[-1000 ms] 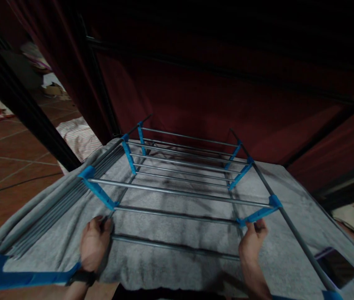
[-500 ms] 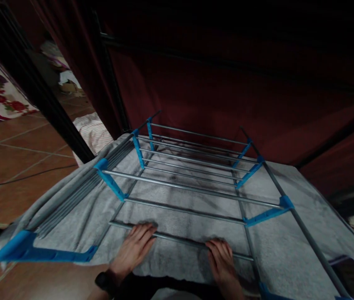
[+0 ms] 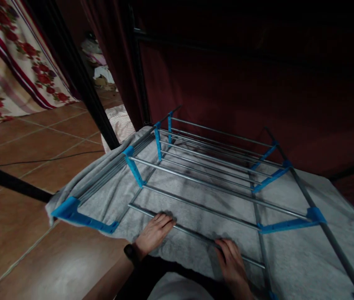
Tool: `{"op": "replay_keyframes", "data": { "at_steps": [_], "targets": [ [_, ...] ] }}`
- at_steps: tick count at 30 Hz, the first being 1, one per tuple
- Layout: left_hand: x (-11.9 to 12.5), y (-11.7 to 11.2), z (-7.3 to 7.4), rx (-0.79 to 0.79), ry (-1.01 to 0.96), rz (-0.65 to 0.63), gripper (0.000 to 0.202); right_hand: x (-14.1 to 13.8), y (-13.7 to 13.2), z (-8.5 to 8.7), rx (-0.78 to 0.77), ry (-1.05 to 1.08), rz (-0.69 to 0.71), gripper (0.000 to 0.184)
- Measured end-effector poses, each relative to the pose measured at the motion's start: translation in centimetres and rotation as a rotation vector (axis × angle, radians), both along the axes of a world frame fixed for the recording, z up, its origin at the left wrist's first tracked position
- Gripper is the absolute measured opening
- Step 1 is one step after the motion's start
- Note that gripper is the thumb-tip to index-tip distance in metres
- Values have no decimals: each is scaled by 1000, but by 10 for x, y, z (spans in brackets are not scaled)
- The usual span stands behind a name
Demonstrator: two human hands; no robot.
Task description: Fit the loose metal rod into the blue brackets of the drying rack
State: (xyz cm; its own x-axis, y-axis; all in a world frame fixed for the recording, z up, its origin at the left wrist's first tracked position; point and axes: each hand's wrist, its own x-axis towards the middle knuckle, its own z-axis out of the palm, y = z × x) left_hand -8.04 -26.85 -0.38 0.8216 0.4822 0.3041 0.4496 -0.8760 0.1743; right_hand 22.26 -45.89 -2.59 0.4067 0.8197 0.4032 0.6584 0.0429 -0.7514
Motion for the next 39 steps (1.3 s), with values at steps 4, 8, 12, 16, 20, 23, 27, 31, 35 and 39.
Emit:
{"op": "replay_keyframes", "data": {
  "at_steps": [4,8,12,16,20,23,27,31,35,39],
  "targets": [
    [2,-1,-1,-13,-8,-3,40,2,-2,-13,-53,-98,23,25],
    [6,-4,1,-3,-14,-11,40,4,-6,-19,-93,-133,23,25],
    [11,-4,3,11,-20,-15,36,6,-5,-20,-82,-124,-9,25],
    [8,0,1,35,-61,-14,34,0,0,-10,-36,-170,-28,20],
    [2,12,-6,148,-137,-48,34,-7,9,4,-80,-345,-24,17],
    [1,21,-10,227,-186,-102,35,-5,15,9,-122,-428,-31,16],
    [4,26,-8,242,-193,-135,34,2,20,10,-128,-457,-30,17],
    [8,27,-5,220,-193,-146,31,9,26,16,-173,-505,7,21],
    [9,28,-4,203,-197,-154,29,15,31,24,-235,-540,9,25],
    [10,28,-1,205,-222,-163,28,19,34,32,-231,-559,3,27]
  ]
}}
